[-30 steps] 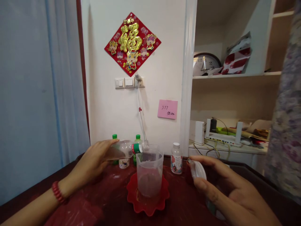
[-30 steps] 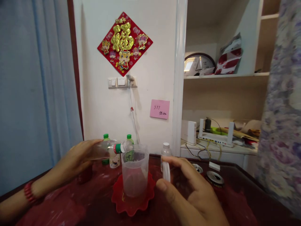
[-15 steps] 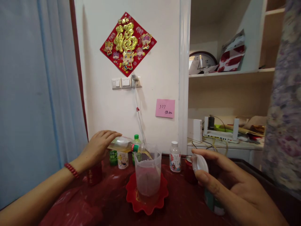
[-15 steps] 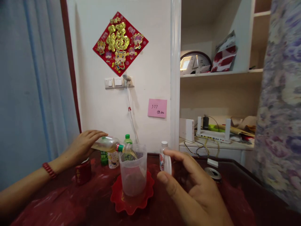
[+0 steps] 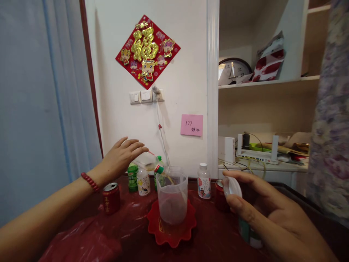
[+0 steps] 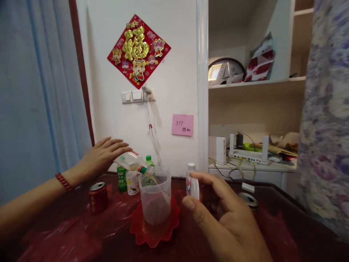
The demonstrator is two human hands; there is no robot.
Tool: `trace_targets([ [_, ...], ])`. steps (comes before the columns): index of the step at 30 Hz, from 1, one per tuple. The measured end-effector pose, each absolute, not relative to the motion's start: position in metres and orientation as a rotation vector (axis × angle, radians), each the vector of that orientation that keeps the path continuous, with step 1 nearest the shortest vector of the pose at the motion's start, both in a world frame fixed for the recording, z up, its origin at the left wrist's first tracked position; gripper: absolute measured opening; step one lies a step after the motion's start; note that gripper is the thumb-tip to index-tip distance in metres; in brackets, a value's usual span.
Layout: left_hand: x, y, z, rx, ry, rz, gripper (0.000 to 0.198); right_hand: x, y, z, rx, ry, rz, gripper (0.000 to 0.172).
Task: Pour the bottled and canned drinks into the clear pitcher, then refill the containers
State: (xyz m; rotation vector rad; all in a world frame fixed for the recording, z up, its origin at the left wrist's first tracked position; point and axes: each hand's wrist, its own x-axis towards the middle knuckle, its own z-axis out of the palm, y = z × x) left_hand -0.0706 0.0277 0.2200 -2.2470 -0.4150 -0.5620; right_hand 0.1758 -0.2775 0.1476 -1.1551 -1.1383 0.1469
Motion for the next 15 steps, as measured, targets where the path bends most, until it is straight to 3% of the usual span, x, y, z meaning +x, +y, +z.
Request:
trace_targets([
  [3,-0.06,0.018,0.232,-2.205,-0.369,-0.497,0.07,0.177,-0.277,0.147,-1.159,-1.129,0.142,0.042],
  [9,-0.038,0.006,0.246,-2.211,-0.272,-0.43,0.052,0.177,-0.279,0.147,-1.147,-1.113,0.137,0.042],
  [15,-0.023,-0.002,0.254,-2.255,-0.158,-0.426,0.054,0.176,-0.281,0.151,-1.148,-1.105,0.118,0.044],
])
